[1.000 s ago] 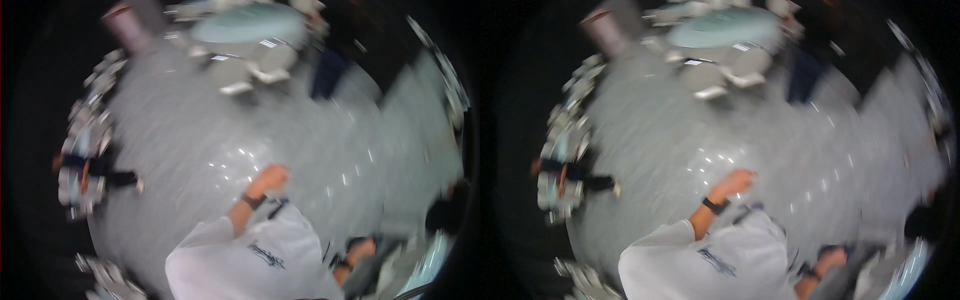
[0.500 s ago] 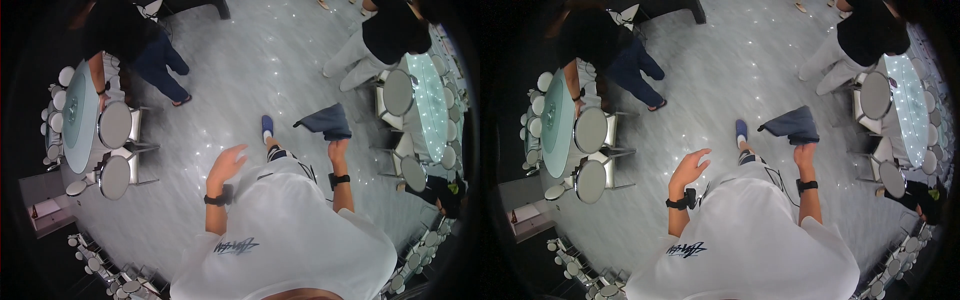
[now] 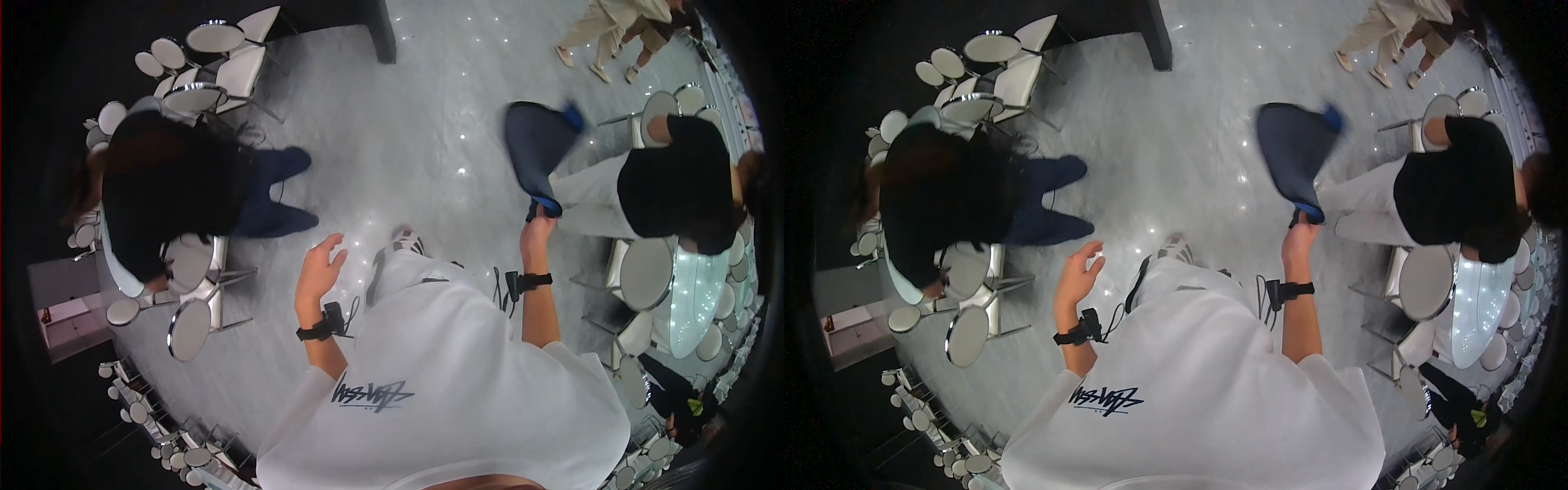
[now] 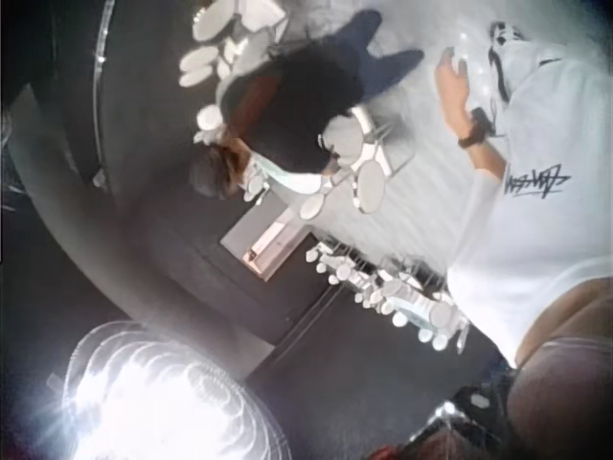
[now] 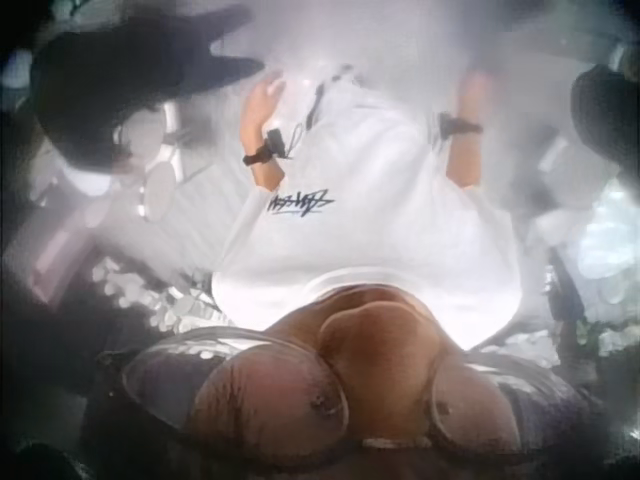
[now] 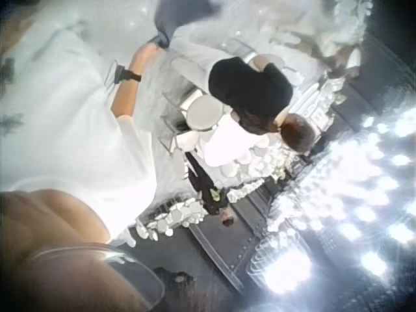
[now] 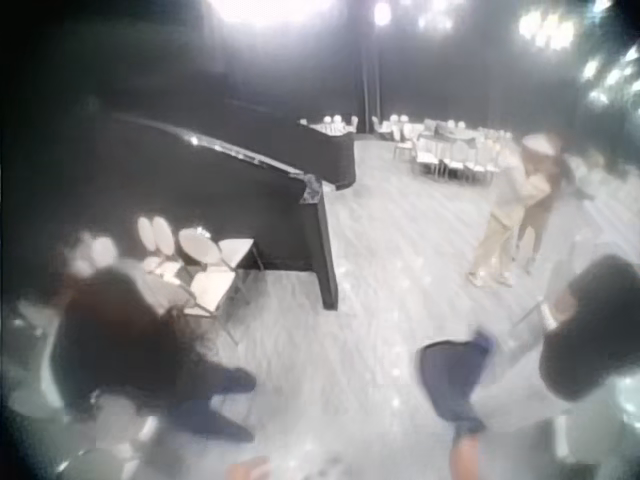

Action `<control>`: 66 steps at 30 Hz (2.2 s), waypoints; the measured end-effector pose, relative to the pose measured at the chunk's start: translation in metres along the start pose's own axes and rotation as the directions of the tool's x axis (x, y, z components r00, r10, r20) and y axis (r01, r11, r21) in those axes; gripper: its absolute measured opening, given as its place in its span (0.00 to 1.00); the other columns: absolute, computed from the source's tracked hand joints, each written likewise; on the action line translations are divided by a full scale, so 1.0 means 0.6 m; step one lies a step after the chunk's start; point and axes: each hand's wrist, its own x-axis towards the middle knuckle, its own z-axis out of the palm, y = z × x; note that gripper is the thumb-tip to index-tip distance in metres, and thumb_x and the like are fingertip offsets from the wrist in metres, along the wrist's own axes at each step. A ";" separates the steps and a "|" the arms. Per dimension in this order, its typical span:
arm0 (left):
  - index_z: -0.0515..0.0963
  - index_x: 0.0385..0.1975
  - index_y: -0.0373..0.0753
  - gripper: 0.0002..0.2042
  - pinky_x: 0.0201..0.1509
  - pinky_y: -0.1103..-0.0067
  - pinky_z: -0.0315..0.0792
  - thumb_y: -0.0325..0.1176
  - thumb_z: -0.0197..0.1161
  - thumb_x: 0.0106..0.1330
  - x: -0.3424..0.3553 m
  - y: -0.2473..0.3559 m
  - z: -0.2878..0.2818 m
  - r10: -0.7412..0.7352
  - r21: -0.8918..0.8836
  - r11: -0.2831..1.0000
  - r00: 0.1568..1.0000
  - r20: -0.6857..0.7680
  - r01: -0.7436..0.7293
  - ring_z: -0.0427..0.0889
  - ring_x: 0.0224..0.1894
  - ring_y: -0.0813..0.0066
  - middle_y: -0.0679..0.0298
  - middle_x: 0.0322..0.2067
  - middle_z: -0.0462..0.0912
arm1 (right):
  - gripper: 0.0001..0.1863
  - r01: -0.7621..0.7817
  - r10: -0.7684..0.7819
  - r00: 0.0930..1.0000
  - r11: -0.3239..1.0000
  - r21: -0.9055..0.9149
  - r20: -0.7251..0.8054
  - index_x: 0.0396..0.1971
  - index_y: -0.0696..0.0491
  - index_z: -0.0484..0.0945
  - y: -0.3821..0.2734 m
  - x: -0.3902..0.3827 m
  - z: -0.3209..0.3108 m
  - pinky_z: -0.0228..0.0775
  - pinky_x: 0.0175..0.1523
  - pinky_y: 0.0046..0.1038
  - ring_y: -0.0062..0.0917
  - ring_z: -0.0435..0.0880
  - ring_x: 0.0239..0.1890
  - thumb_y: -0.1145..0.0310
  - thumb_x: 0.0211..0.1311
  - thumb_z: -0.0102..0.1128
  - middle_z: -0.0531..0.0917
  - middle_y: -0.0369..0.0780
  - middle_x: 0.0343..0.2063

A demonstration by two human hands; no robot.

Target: The person wipes tables and chair seats with a cloth, then pushes the chairs into place around the dining tables.

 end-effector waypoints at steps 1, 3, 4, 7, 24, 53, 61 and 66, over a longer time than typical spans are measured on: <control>0.78 0.58 0.36 0.19 0.56 0.67 0.77 0.32 0.64 0.69 0.037 -0.004 -0.003 0.005 -0.005 1.000 1.000 0.002 -0.005 0.84 0.55 0.47 0.48 0.53 0.86 | 0.20 -0.041 0.042 0.998 0.999 -0.021 0.051 0.65 0.59 0.71 0.001 0.024 0.028 0.58 0.73 0.32 0.28 0.73 0.65 0.71 0.78 0.54 0.76 0.41 0.64; 0.78 0.58 0.36 0.19 0.55 0.67 0.77 0.32 0.65 0.69 0.126 0.018 -0.013 -0.021 -0.005 1.000 0.999 0.023 0.022 0.85 0.54 0.47 0.49 0.53 0.86 | 0.20 -0.068 0.073 0.992 0.996 -0.051 0.100 0.65 0.58 0.72 -0.005 0.068 0.095 0.56 0.74 0.31 0.28 0.72 0.66 0.69 0.78 0.54 0.75 0.41 0.65; 0.78 0.58 0.37 0.19 0.54 0.66 0.77 0.32 0.65 0.68 0.172 0.030 -0.017 -0.051 0.004 0.999 0.998 0.046 0.051 0.85 0.53 0.46 0.49 0.53 0.86 | 0.20 -0.120 0.122 0.982 0.992 -0.026 0.145 0.64 0.59 0.72 -0.011 0.088 0.130 0.60 0.72 0.31 0.28 0.74 0.65 0.68 0.78 0.55 0.77 0.41 0.63; 0.79 0.57 0.35 0.19 0.54 0.64 0.77 0.35 0.64 0.69 0.356 0.047 -0.008 0.014 0.077 0.997 0.998 0.069 -0.019 0.85 0.49 0.46 0.49 0.53 0.85 | 0.19 -0.240 0.188 0.918 0.964 0.112 0.350 0.60 0.62 0.74 -0.050 0.204 0.223 0.73 0.66 0.33 0.30 0.82 0.59 0.67 0.78 0.56 0.82 0.43 0.59; 0.79 0.57 0.35 0.18 0.56 0.66 0.77 0.34 0.64 0.71 1.179 0.584 -0.007 0.650 -0.176 0.757 0.701 0.294 -0.629 0.83 0.54 0.48 0.51 0.54 0.85 | 0.14 -0.702 0.526 0.702 0.398 0.590 0.481 0.45 0.55 0.75 -0.115 0.782 0.498 0.63 0.32 0.26 0.23 0.69 0.25 0.59 0.74 0.54 0.72 0.33 0.22; 0.82 0.48 0.34 0.13 0.49 0.64 0.79 0.35 0.60 0.73 2.383 0.991 -0.011 0.395 -0.128 0.903 0.909 -0.131 -0.411 0.86 0.46 0.47 0.48 0.43 0.87 | 0.26 0.401 -0.545 0.838 0.626 -0.669 -0.008 0.48 0.62 0.80 -0.201 1.801 1.065 0.70 0.66 0.35 0.35 0.81 0.53 0.87 0.48 0.44 0.83 0.45 0.46; 0.80 0.47 0.35 0.10 0.47 0.68 0.79 0.29 0.61 0.70 2.636 1.327 0.042 0.783 -0.316 0.607 0.617 0.080 -0.729 0.87 0.44 0.55 0.53 0.43 0.88 | 0.28 0.484 -0.690 0.718 0.593 -0.643 -0.096 0.66 0.63 0.70 -0.304 2.021 1.231 0.58 0.75 0.38 0.41 0.73 0.67 0.84 0.63 0.43 0.75 0.50 0.64; 0.80 0.54 0.35 0.15 0.56 0.67 0.78 0.31 0.62 0.70 2.815 1.372 0.123 0.708 -0.289 0.704 0.669 0.225 -0.648 0.85 0.50 0.55 0.53 0.48 0.87 | 0.26 0.006 -0.244 0.925 0.776 -0.631 -0.291 0.64 0.61 0.73 -0.160 2.270 1.271 0.62 0.71 0.32 0.33 0.74 0.65 0.79 0.66 0.46 0.77 0.45 0.63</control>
